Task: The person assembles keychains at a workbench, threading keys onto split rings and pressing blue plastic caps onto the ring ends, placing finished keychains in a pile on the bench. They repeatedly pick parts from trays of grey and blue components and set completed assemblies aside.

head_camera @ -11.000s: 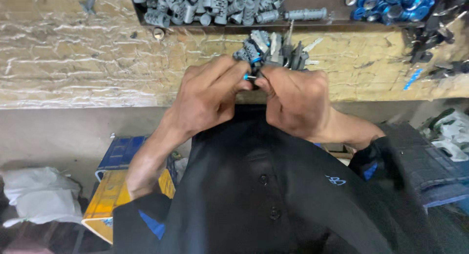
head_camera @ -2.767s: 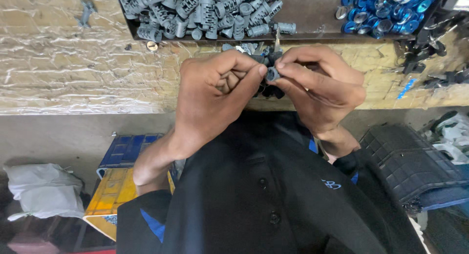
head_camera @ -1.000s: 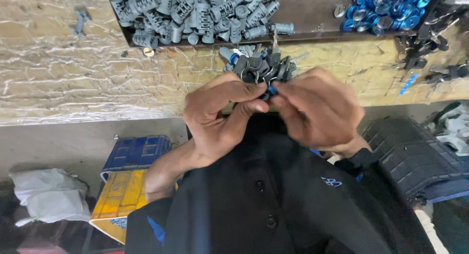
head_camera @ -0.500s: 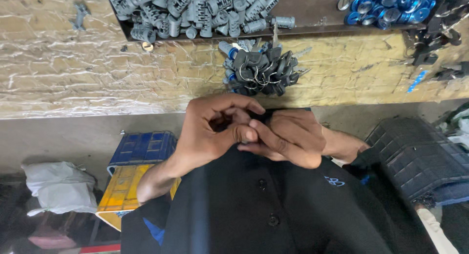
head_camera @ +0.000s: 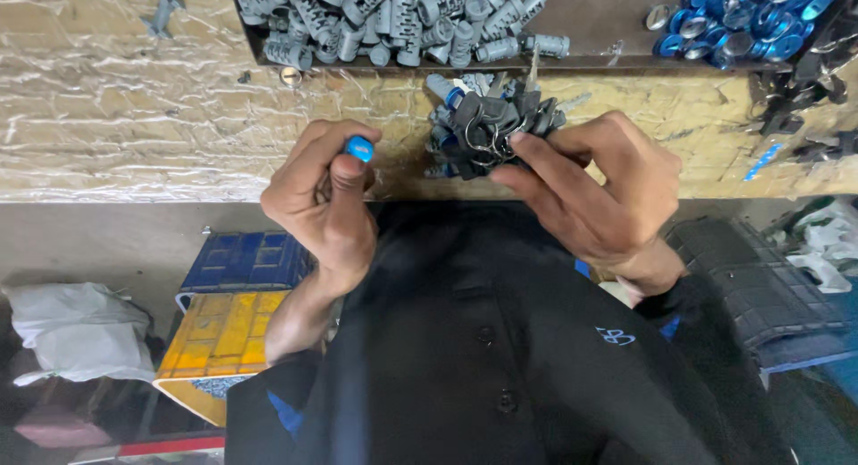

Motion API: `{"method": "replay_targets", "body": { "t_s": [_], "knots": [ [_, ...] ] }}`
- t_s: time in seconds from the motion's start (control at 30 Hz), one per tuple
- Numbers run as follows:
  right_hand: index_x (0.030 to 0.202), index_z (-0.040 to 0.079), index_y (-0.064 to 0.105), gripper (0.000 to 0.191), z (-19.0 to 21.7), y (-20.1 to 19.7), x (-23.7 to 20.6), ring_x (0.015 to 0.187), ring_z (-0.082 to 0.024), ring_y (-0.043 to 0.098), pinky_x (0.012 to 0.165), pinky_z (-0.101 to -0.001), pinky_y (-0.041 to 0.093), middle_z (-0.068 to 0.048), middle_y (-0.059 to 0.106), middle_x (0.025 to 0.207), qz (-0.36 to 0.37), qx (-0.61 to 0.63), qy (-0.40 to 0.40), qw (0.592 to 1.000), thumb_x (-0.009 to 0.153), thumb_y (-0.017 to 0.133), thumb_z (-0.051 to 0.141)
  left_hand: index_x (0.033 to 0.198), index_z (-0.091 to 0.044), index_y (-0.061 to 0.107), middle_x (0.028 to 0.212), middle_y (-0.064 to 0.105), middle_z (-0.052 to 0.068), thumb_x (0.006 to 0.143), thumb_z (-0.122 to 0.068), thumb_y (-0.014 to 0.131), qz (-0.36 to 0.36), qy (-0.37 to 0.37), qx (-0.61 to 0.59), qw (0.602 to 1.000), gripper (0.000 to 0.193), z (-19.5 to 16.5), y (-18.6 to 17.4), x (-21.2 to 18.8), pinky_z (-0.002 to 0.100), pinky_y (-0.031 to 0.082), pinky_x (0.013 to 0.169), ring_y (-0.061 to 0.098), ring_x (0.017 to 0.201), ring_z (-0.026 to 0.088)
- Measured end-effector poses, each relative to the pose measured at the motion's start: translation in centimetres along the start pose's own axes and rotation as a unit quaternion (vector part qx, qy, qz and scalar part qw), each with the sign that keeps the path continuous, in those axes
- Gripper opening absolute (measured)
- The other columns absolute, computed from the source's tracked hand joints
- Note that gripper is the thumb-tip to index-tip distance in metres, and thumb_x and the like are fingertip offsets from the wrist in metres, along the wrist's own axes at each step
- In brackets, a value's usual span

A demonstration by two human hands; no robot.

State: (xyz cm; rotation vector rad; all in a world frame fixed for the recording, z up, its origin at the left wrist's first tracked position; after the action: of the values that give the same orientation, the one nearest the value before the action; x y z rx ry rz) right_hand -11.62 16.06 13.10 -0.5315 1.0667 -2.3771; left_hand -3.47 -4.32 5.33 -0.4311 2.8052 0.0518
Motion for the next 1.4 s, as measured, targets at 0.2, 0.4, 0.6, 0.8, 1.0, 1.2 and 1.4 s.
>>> {"method": "replay_targets", "body": {
  "t_s": [0.2, 0.4, 0.6, 0.8, 1.0, 1.2, 1.4],
  "knots": [
    [0.12, -0.003, 0.071, 0.039, -0.2, 2.2, -1.3, 0.095, -0.03, 0.056, 0.077, -0.043, 0.048, -0.013, 0.059, 0.109, 0.035, -0.149, 0.161, 0.975, 0.096, 0.089, 0.021, 0.112, 0.005, 0.071, 0.088, 0.062, 0.002, 0.113, -0.028, 0.068, 0.01, -0.015, -0.054, 0.998, 0.033, 0.0, 1.1, 0.1, 0.02, 0.033, 0.059, 0.047, 0.067, 0.004],
    [0.129, -0.003, 0.068, 0.035, 0.5, 2.4, -1.6, 0.102, -0.031, 0.052, 0.083, -0.0418, 0.045, -0.013, 0.057, 0.118, 0.019, -0.103, 0.175, 0.979, 0.101, 0.084, 0.01, 0.117, 0.002, 0.073, 0.085, 0.061, -0.001, 0.112, -0.028, 0.069, 0.015, -0.026, -0.024, 0.999, 0.031, 0.6, 1.2, 0.7, 0.02, 0.031, 0.058, 0.045, 0.066, 0.002],
    [0.121, 0.0, 0.071, 0.034, 0.1, 1.7, -2.0, 0.095, -0.027, 0.053, 0.08, -0.0351, 0.046, -0.013, 0.058, 0.111, -0.008, -0.012, 0.198, 0.98, 0.094, 0.091, 0.003, 0.113, 0.003, 0.072, 0.089, 0.062, -0.002, 0.113, -0.026, 0.068, 0.039, -0.013, 0.001, 0.999, 0.029, 0.1, 1.3, 0.9, 0.02, 0.028, 0.059, 0.041, 0.068, 0.002],
    [0.113, -0.002, 0.066, 0.032, 0.2, 1.5, -4.4, 0.097, -0.024, 0.06, 0.084, -0.0299, 0.051, -0.018, 0.063, 0.118, -0.137, 0.117, 0.187, 0.966, 0.088, 0.079, -0.017, 0.116, 0.002, 0.073, 0.096, 0.065, 0.0, 0.109, -0.02, 0.068, 0.042, -0.023, 0.011, 0.999, 0.024, -0.1, 1.5, 1.0, 0.019, 0.027, 0.056, 0.039, 0.064, 0.001],
    [0.107, -0.006, 0.063, 0.023, -0.3, 2.9, -3.8, 0.094, -0.026, 0.062, 0.078, -0.0351, 0.05, -0.018, 0.075, 0.101, -0.126, 0.209, 0.135, 0.96, 0.091, 0.072, -0.02, 0.115, 0.003, 0.072, 0.097, 0.069, 0.005, 0.111, -0.015, 0.069, 0.157, 0.052, -0.056, 0.985, 0.019, -0.3, 3.1, 1.5, 0.021, 0.042, 0.067, 0.055, 0.077, 0.007],
    [0.111, -0.008, 0.069, 0.024, -0.3, 2.2, -2.3, 0.077, -0.027, 0.064, 0.064, -0.0338, 0.049, -0.017, 0.071, 0.092, -0.081, 0.146, 0.094, 0.981, 0.09, 0.08, -0.013, 0.118, 0.002, 0.073, 0.094, 0.068, 0.005, 0.108, -0.011, 0.071, 0.205, 0.051, -0.06, 0.976, 0.016, -0.3, 3.2, 2.2, 0.022, 0.043, 0.066, 0.057, 0.076, 0.008],
    [0.115, -0.007, 0.073, 0.03, 0.7, 1.1, -1.1, 0.073, -0.026, 0.062, 0.063, -0.0353, 0.048, -0.018, 0.075, 0.099, -0.025, 0.057, 0.008, 0.998, 0.087, 0.079, -0.017, 0.118, 0.0, 0.07, 0.093, 0.064, 0.01, 0.1, 0.001, 0.077, 0.183, 0.172, 0.135, 0.959, 0.019, -1.9, 2.5, 2.1, 0.028, 0.047, 0.065, 0.06, 0.072, 0.019]
  ]
}}
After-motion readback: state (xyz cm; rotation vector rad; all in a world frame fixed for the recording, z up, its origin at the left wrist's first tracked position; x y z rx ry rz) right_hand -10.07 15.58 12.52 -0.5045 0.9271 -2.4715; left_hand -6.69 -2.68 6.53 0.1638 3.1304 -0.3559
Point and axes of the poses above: each hand's wrist, its own x-axis towards the middle knuckle, its own y-axis out of the palm, z = x × y, the point moved 5 cm from there along x, towards the middle knuckle
